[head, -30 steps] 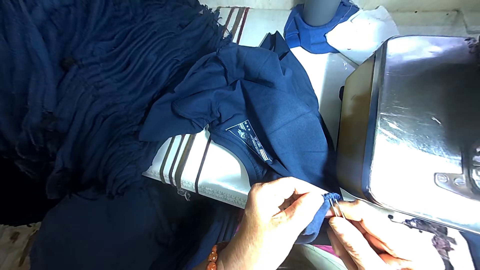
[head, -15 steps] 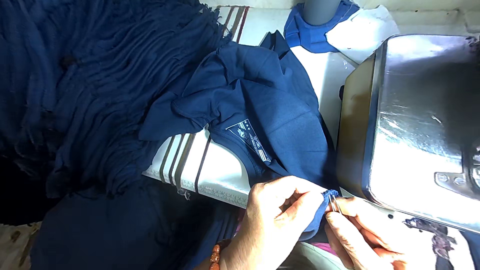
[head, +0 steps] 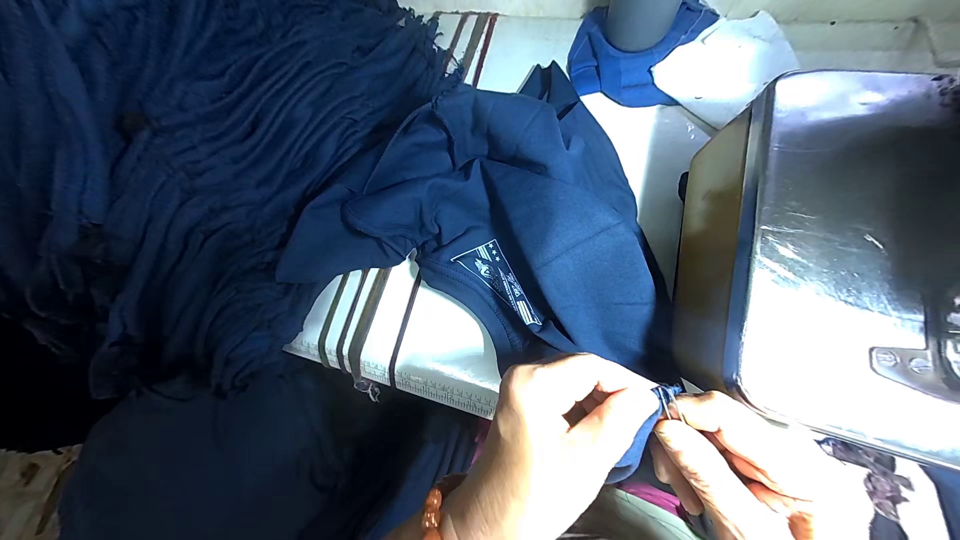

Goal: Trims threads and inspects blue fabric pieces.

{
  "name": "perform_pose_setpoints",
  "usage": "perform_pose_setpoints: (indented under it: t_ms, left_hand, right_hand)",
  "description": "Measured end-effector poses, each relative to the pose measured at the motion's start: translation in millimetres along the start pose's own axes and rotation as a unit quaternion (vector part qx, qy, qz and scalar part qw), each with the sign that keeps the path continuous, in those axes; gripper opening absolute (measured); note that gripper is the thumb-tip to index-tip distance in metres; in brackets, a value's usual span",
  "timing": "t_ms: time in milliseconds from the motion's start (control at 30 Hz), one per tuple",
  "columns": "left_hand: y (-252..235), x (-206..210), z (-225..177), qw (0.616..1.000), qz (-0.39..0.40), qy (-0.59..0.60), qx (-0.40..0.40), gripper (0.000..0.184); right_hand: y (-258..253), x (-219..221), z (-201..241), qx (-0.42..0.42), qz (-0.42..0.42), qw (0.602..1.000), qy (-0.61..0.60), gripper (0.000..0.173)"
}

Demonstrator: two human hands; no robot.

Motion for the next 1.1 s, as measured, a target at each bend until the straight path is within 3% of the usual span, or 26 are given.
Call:
perform_pose_setpoints:
  t_ms: [167, 300, 467, 800, 900, 1000, 1100]
  left_hand:
    - [4.6, 2.9, -17.7, 0.974, -0.015, -0.172, 0.144, 0.012]
    - [16.2, 8.2, -29.7, 0.916, -0.018, -0.326, 0.232, 0.015]
    - [28.0, 11.2, -38.6, 0.877, 0.012, -0.381, 0.291, 0.013]
    - [45.0, 6.1, -44.2, 0.865, 0.078, -0.376, 0.323, 0.010]
    - [43.5, 6.7, -48.0, 0.869, 0.089, -0.377, 0.309, 0.012]
    - [34.8, 5.7, -42.7, 0.898, 0.117, -0.340, 0.255, 0.021]
    - [33.0, 11.0, -41.6, 0.892, 0.114, -0.359, 0.252, 0.021]
  right_hand:
    - [0.2, 2.9, 2.0, 0.041, 0.001, 0.998, -0.039, 0.019]
    - [6.1, 7.7, 0.1, 0.096, 0.012, 0.988, -0.122, 0.018]
    - [16.3, 9.9, 3.8, 0.106, 0.014, 0.985, -0.136, 0.018]
    - [33.5, 21.0, 11.0, 0.078, 0.005, 0.988, -0.134, 0.017]
    - [32.0, 19.0, 16.4, 0.040, 0.000, 0.996, -0.086, 0.019]
    - [29.2, 14.1, 17.9, 0.020, -0.004, 0.999, -0.034, 0.021]
    - [29.9, 14.2, 10.5, 0.058, -0.012, 0.994, -0.095, 0.018]
Point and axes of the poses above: each hand's wrist, its own y-axis away from the middle knuckle, its own x-axis out of the palm, z = x × y, the point moved 7 cm from there along -y, towards the middle knuckle, and after that the axes turned 3 degrees about z, right-handed, at the moved point
